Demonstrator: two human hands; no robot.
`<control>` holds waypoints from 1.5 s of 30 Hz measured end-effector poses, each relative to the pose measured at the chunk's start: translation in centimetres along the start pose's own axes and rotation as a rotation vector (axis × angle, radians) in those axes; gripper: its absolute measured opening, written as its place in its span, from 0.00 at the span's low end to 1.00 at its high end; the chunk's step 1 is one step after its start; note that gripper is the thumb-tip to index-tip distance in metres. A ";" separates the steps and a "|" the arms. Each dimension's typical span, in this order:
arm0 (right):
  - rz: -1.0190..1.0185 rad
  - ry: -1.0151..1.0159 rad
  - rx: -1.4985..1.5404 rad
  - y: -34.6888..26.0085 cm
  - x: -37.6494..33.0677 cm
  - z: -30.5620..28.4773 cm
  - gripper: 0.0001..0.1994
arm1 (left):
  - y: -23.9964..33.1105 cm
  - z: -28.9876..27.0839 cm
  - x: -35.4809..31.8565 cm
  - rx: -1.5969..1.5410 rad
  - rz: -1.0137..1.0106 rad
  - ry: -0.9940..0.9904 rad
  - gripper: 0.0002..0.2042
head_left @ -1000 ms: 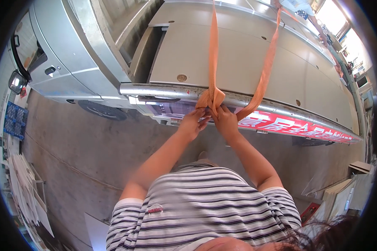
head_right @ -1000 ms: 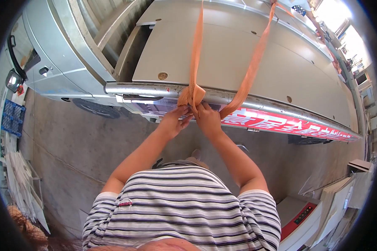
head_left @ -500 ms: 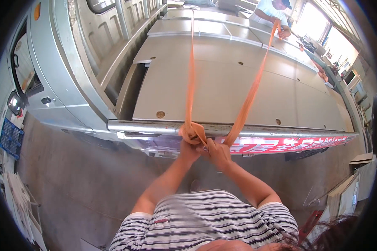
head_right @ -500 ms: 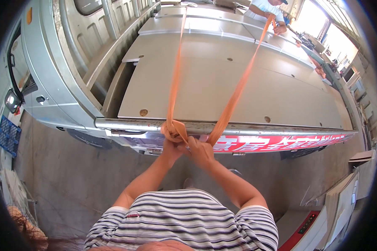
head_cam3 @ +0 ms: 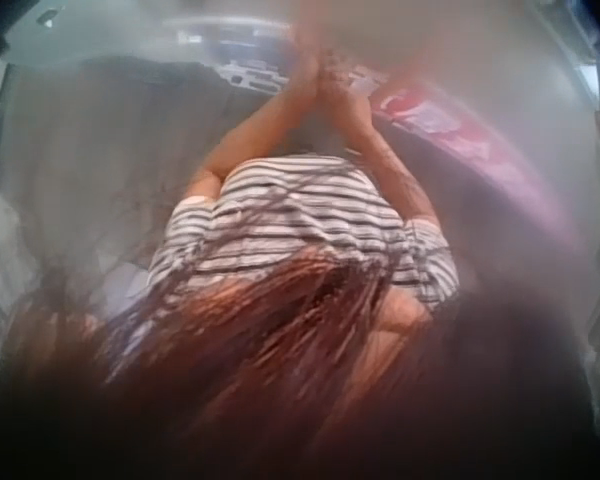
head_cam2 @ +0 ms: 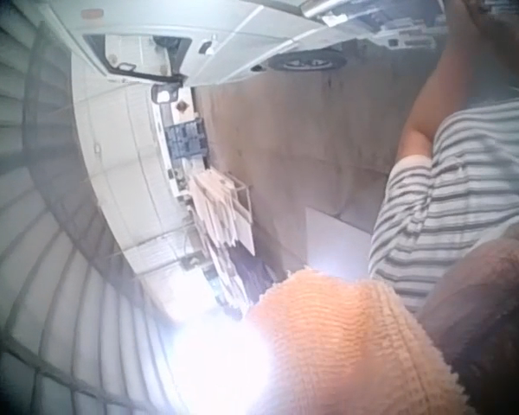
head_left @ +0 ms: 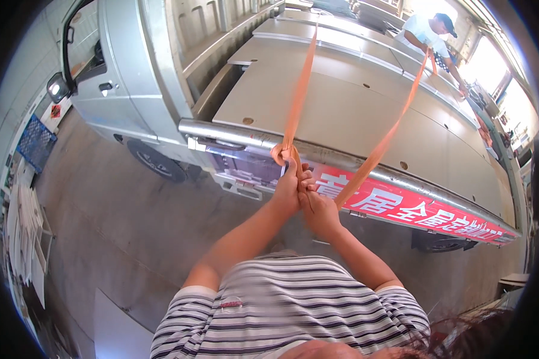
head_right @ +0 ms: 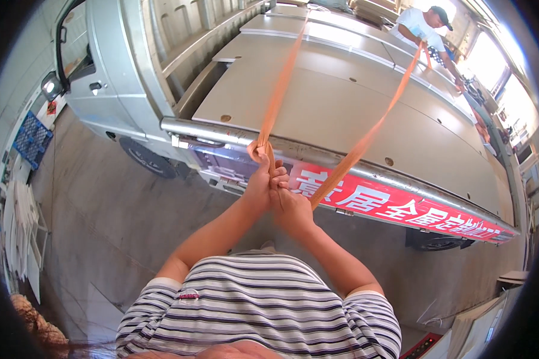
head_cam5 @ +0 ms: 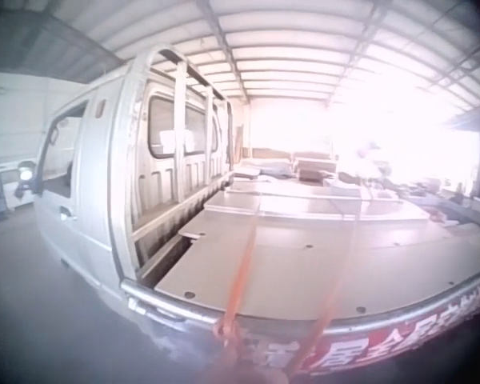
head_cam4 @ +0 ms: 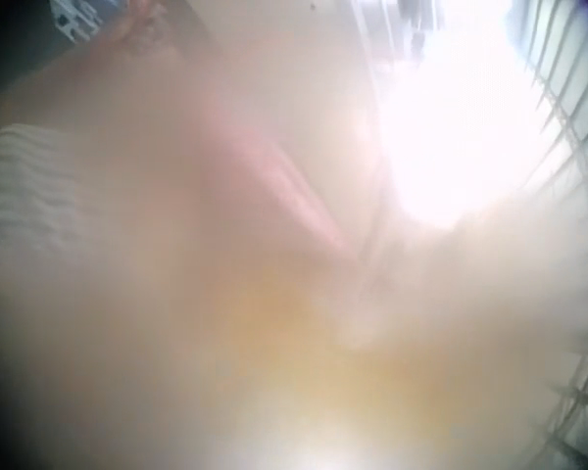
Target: The person stacks wooden boards in the bed of a truck, closes the tailgate, and secures the load by threading and tightening orange straps across the boards by hand.
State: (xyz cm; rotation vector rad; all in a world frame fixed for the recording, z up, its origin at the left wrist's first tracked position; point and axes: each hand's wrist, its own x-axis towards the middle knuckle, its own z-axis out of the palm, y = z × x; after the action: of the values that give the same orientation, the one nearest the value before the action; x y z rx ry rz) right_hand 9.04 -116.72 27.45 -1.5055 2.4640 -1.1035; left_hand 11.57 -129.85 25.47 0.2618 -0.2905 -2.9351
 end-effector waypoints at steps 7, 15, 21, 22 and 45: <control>-0.093 -0.105 -0.054 -3.6 -8.2 0.1 0.16 | -3.6 0.8 -9.7 0.066 -0.025 0.139 0.18; -0.011 -0.537 -0.284 -3.4 -9.4 -3.8 0.12 | -4.3 -0.7 -11.4 0.224 -0.028 0.201 0.18; -0.149 -0.240 -0.982 14.0 -4.6 -18.8 0.04 | -3.4 1.3 -10.2 0.079 -0.030 0.009 0.15; -0.257 -0.113 -1.046 13.6 -3.8 -23.4 0.05 | -3.3 1.9 -9.9 0.014 -0.044 0.011 0.14; 0.185 -0.449 -0.530 37.7 -19.3 -31.7 0.15 | -30.3 0.5 12.8 0.780 -0.154 0.442 0.16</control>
State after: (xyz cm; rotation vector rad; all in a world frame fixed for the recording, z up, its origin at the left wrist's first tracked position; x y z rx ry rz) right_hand -21.68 -73.97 22.74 -1.3812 2.5848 -0.0538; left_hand -5.78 -103.08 17.60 1.0424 -1.3676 -2.6401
